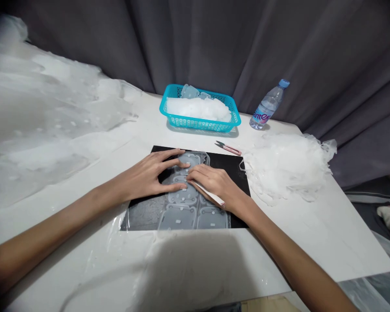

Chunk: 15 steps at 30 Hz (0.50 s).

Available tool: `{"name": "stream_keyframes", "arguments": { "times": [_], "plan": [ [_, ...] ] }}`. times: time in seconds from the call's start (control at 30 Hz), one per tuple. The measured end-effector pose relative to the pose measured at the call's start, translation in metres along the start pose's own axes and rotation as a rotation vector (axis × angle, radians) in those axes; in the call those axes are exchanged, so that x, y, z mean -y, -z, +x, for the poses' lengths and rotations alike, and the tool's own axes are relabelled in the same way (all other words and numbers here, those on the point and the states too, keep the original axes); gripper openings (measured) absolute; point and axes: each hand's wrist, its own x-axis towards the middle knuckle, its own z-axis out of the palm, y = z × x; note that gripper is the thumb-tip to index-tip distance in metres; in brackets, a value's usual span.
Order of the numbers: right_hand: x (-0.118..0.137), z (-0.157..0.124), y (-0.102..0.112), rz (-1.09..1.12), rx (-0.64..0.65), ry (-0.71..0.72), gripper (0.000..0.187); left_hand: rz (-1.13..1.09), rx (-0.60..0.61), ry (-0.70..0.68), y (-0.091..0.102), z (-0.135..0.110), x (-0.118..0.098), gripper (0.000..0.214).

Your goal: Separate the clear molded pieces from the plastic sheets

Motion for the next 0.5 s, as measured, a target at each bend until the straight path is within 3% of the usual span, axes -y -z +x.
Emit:
{"name": "stream_keyframes", "arguments": {
  "times": [0.17, 0.33, 0.5],
  "plan": [
    [0.000, -0.001, 0.002, -0.068, -0.001, 0.039, 0.021, -0.015, -0.010, -0.012, -0.001, -0.001, 0.002, 0.070],
    [-0.005, 0.000, -0.008, -0.178, -0.003, 0.073, 0.021, -0.037, 0.001, -0.004, -0.001, -0.001, 0.004, 0.069],
    [-0.011, 0.003, -0.021, -0.292, -0.104, 0.081, 0.022, -0.018, 0.012, -0.011, 0.000, 0.000, 0.003, 0.065]
  ]
}}
